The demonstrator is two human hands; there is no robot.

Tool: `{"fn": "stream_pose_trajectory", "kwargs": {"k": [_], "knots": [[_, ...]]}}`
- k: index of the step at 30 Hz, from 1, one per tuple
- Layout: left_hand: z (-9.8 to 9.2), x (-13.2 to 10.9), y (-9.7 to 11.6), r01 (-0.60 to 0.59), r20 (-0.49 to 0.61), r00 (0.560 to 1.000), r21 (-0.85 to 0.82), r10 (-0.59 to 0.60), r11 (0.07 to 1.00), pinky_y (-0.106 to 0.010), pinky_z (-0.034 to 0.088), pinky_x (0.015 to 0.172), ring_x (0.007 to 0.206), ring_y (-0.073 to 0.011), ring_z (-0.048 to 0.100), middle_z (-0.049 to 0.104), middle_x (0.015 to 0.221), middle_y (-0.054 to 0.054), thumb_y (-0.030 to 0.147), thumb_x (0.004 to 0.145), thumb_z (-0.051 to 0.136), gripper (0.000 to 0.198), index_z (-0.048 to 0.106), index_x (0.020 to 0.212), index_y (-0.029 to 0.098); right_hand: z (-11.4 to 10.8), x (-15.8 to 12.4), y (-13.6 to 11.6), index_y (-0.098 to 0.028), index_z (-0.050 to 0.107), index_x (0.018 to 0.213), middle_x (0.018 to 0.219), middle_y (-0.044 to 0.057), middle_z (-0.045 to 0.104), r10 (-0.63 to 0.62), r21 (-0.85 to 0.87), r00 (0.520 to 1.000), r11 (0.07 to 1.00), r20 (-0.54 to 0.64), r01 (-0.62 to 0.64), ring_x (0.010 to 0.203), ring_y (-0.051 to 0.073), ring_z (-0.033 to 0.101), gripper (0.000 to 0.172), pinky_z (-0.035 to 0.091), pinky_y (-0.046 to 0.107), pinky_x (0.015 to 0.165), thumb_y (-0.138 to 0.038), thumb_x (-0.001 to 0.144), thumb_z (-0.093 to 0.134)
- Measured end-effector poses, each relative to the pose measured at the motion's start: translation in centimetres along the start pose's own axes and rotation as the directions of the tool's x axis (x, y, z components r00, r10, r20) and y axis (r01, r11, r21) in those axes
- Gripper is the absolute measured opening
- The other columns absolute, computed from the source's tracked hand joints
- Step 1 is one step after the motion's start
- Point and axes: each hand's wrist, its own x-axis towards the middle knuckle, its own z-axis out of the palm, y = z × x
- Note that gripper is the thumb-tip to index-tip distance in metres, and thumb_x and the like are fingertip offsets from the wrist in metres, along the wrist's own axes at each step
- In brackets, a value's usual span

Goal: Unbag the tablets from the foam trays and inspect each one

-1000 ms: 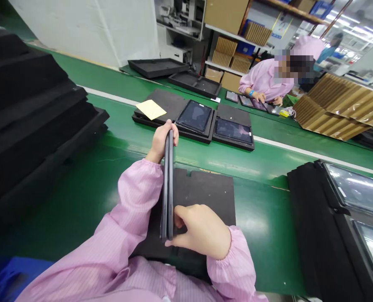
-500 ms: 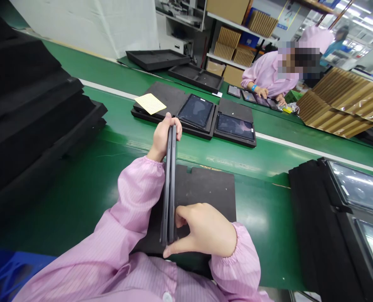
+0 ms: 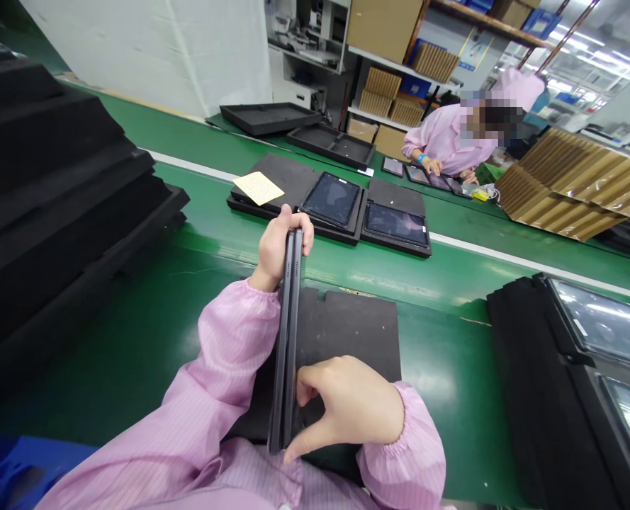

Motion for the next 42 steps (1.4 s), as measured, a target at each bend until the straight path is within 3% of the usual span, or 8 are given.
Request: {"fn": "stream_pose_trajectory", "kwargs": {"k": [14,16,20,25,29,31,34,42], "knots": [[0.6,-1.2,1.5,0.02,0.07,0.997,-0.031,-0.018,0.999,-0.027,0.025,0.038,0.034,-0.0107,0.039,0.045,0.037,0.0,0.089,0.077,0.035,0.076,0.051,0.047,0.022,-0.9,0.1,0.6,-0.02,0.066,0.08,0.08,0.001,0.075,-0.028,0.273,0.992,0.96,-0.125,0.062,0.075,0.019,0.072,0.04,0.053,0.028,0.071,-0.054,0.068,0.085],[0.2,-0.9,1.2,0.03,0.05,0.998,-0.05,-0.028,0.998,-0.026,0.023,0.037,0.033,-0.0103,0.038,0.043,0.035,0.0,0.088,0.078,0.035,0.076,0.05,0.044,0.022,-0.2,1.2,1.8,-0.022,0.066,0.085,0.087,0.002,0.074,0.108,0.423,0.942,0.905,-0.319,0.039,0.085,0.02,0.071,0.034,0.054,0.033,0.083,-0.047,0.07,0.084],[-0.5,0.0,0.8,0.05,0.003,0.999,-0.208,-0.05,0.977,-0.025,0.022,0.037,0.03,-0.0096,0.033,0.037,0.031,0.0,0.079,0.089,0.025,0.079,0.045,0.038,0.022,3.3,3.9,4.4,-0.024,0.066,0.093,0.105,0.006,0.072,0.477,0.734,0.682,0.666,-0.555,0.131,0.103,0.024,0.068,0.048,0.051,0.04,0.098,-0.052,0.06,0.086],[-0.4,0.2,0.4,-0.031,-0.105,0.994,-0.434,-0.016,0.9,-0.025,0.033,0.042,0.031,-0.0108,0.032,0.028,0.029,0.001,0.068,0.097,0.009,0.083,0.038,0.034,0.023,7.7,4.8,4.5,-0.021,0.066,0.078,0.08,0.007,0.075,0.517,0.813,0.681,0.544,-0.518,0.206,0.081,0.025,0.072,0.064,0.057,0.041,0.085,-0.08,0.055,0.076],[-1.9,-3.6,0.0,0.134,-0.106,0.977,-0.356,-0.183,0.925,-0.024,0.051,0.074,0.071,-0.014,0.065,0.072,0.071,0.0,0.07,0.087,0.054,0.052,0.07,0.074,0.022,9.2,4.2,4.3,-0.019,0.064,0.072,0.065,0.006,0.072,0.585,0.843,0.627,0.48,-0.514,0.244,0.062,0.023,0.069,0.071,0.057,0.037,0.063,-0.088,0.057,0.067],[-3.7,-6.9,-0.1,0.39,0.084,0.921,-0.218,-0.381,0.895,-0.034,0.05,0.095,0.1,-0.0233,0.069,0.078,0.096,-0.004,0.078,0.073,0.064,0.06,0.073,0.097,0.024,9.1,4.2,4.8,-0.018,0.065,0.072,0.062,0.005,0.07,0.627,0.843,0.573,0.472,-0.527,0.259,0.058,0.022,0.067,0.071,0.055,0.034,0.059,-0.087,0.056,0.069],[-6.5,-11.7,-0.5,0.754,0.414,0.575,0.066,-0.706,0.653,-0.049,0.045,0.106,0.122,-0.0369,0.061,0.076,0.116,-0.012,0.068,0.063,0.08,0.067,0.072,0.108,0.019,8.2,4.5,5.8,-0.017,0.067,0.074,0.063,0.006,0.072,0.676,0.821,0.468,0.503,-0.569,0.271,0.062,0.023,0.067,0.068,0.054,0.033,0.06,-0.082,0.053,0.074],[-7.5,-16.0,-2.8,0.824,0.183,0.561,-0.029,-0.807,0.566,-0.047,0.048,0.102,0.111,-0.0337,0.068,0.077,0.108,-0.011,0.036,0.046,0.093,0.067,0.067,0.105,0.017,5.9,4.8,5.8,-0.018,0.073,0.086,0.084,0.01,0.078,0.586,0.652,0.297,0.721,-0.754,0.232,0.087,0.029,0.072,0.048,0.056,0.041,0.079,-0.063,0.068,0.073]]}}
